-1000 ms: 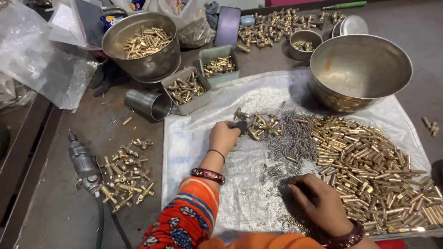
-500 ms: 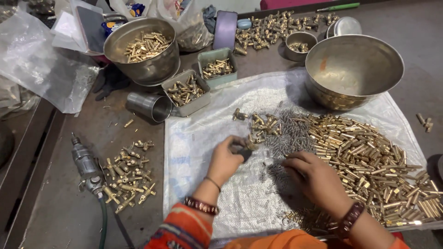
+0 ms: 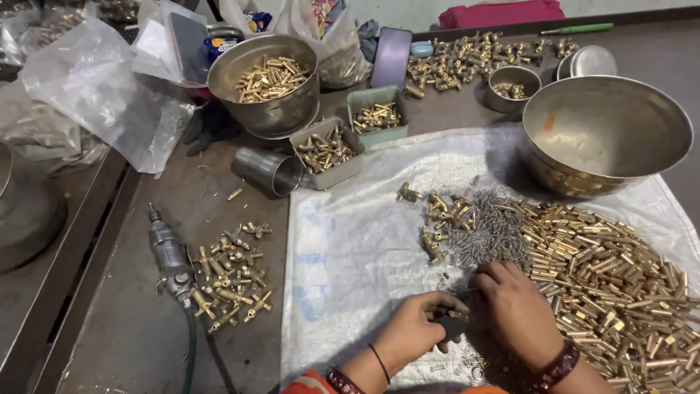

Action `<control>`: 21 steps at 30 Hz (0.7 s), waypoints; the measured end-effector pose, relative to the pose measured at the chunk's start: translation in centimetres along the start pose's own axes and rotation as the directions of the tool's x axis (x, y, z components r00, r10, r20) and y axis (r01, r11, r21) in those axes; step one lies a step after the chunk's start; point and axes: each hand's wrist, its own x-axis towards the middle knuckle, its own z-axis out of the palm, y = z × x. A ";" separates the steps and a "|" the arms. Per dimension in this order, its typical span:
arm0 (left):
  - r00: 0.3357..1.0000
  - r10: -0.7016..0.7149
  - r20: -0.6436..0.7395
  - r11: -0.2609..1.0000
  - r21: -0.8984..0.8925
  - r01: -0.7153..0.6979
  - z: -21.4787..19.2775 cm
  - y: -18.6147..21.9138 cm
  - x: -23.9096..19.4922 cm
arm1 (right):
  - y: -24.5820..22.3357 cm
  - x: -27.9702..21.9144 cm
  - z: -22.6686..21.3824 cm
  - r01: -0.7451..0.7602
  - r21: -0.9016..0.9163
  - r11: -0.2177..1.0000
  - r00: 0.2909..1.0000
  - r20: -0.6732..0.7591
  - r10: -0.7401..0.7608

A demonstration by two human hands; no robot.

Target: Manually inserting small metal pins into brass valve bodies for assembly.

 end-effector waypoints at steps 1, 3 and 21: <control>1.000 0.002 0.002 1.000 -0.002 -0.002 -0.2 -0.1 0.2 | 0.3 -0.3 0.0 0.000 -0.003 1.000 1.000 0.000 0.000; 1.000 -0.008 -0.013 0.991 -0.134 0.006 -0.5 -0.5 0.5 | 0.9 -1.0 0.0 -0.060 0.106 0.993 0.989 -0.125 0.073; 0.998 -0.043 -0.045 0.997 0.062 0.046 -1.2 -0.6 0.7 | -1.1 -3.7 -1.0 0.057 0.706 0.706 0.992 -0.119 0.039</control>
